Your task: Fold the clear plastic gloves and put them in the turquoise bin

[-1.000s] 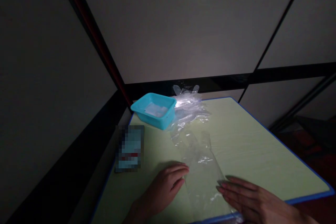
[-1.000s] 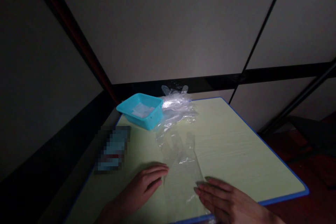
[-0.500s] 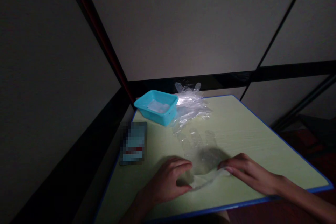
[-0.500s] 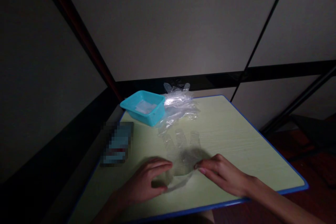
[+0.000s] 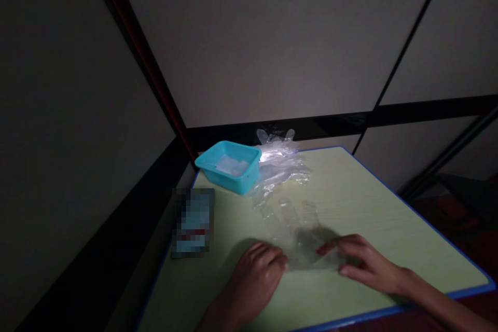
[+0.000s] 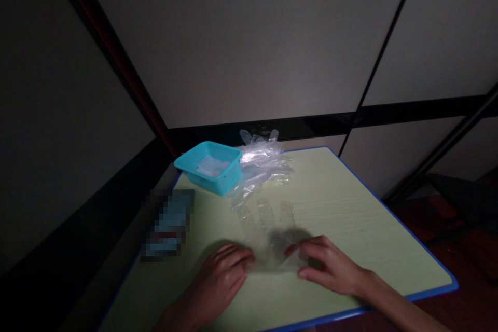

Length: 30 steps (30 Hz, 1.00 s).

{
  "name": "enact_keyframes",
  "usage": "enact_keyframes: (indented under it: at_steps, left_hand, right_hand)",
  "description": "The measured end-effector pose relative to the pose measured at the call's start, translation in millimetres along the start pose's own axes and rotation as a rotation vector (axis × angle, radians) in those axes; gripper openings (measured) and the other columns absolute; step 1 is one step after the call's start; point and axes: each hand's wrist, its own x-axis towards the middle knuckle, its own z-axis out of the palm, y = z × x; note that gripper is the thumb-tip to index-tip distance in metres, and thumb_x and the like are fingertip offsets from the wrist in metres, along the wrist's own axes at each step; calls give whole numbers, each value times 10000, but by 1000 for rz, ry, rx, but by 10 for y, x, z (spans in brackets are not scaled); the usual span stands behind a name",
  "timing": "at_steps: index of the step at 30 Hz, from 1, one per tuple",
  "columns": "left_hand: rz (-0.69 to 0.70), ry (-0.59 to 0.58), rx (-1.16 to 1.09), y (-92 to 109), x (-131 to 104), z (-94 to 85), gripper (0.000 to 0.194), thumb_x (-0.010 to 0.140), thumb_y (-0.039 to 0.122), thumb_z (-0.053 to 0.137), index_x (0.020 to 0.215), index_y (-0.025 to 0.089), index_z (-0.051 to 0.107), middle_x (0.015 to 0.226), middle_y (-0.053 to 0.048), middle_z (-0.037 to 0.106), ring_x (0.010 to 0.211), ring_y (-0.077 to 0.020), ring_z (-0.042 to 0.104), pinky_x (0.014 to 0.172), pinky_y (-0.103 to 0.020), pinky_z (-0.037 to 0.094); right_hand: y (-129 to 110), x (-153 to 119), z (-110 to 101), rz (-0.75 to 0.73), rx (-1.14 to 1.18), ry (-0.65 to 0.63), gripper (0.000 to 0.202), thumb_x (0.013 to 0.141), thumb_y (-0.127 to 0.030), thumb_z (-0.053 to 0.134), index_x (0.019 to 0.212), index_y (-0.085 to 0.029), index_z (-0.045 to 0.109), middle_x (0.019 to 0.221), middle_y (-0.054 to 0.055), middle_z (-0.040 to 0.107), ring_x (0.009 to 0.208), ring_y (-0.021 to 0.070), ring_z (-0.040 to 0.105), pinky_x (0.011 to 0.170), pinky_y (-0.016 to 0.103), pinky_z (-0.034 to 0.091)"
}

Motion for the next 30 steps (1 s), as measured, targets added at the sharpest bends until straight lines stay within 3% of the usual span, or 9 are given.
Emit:
enact_keyframes:
  at_steps: [2, 5, 10, 13, 16, 19, 23, 26, 30]
  left_hand:
    - [28, 38, 42, -17, 10, 26, 210, 828, 135, 413, 897, 201, 600, 860, -34, 627, 818, -155, 576, 789, -297, 444]
    - [61, 65, 73, -49, 9, 45, 202, 835, 141, 411, 880, 196, 600, 862, -28, 624, 817, -141, 575, 794, -288, 446]
    - [36, 8, -21, -56, -18, 2, 169, 791, 115, 479, 867, 191, 609, 1030, -28, 607, 924, -167, 558, 840, -299, 432]
    - [-50, -5, -220, -61, -41, -12, 205, 794, 115, 481, 906, 203, 628, 1122, -23, 574, 996, -157, 534, 865, -256, 415]
    - [-170, -12, -462, -119, -25, 13, 207, 803, 126, 474, 880, 198, 652, 1006, -24, 625, 918, -131, 567, 819, -217, 424]
    - [-292, -3, -661, -230, 52, 47, 182, 796, 182, 486, 796, 167, 667, 900, -39, 649, 864, -151, 582, 745, -220, 441]
    - [-505, -62, -881, -370, 208, 113, 238, 756, 257, 501, 589, 123, 605, 599, -23, 607, 609, -146, 591, 558, -214, 441]
    - [-717, -36, -1028, -413, 311, 186, 190, 708, 272, 524, 578, 133, 525, 520, 19, 536, 514, -125, 579, 486, -198, 430]
    - [-814, 9, -1047, -425, 393, 250, 144, 693, 276, 516, 645, 162, 442, 544, 56, 495, 446, -103, 564, 415, -176, 413]
  right_hand:
    - [85, -31, 15, -139, -116, -89, 507, 780, -457, 521, 1191, -163, 491, 1164, 125, 557, 1064, 240, 511, 874, 369, 425]
    - [154, -33, 43, -271, -215, -169, 453, 857, -292, 433, 1287, -161, 380, 1270, 108, 463, 1169, 197, 416, 957, 345, 373]
    - [118, 21, 40, -291, -209, -221, 442, 880, -195, 349, 1320, -172, 320, 1299, 88, 431, 1184, 173, 396, 968, 333, 366]
    - [73, 39, 24, -201, -132, -202, 393, 889, -199, 337, 1279, -201, 387, 1241, 79, 499, 1124, 172, 461, 936, 334, 390]
    - [58, 61, 21, -124, 1, -159, 333, 899, -224, 320, 1191, -202, 479, 1112, 84, 583, 1015, 181, 530, 863, 330, 425]
    - [98, 117, 30, 4, 133, -109, 310, 904, -293, 309, 931, -180, 597, 832, 57, 627, 789, 169, 572, 705, 288, 454]
    - [223, 275, 82, 213, 369, 3, 371, 872, -405, 348, 662, -167, 541, 625, 3, 531, 619, 135, 510, 569, 248, 407]
    - [321, 424, 161, 356, 588, 85, 353, 780, -497, 445, 667, -167, 502, 582, -18, 496, 538, 116, 484, 485, 228, 378]
    - [400, 560, 244, 590, 725, 170, 396, 656, -564, 527, 682, -173, 470, 507, -49, 473, 419, 93, 452, 373, 200, 336]
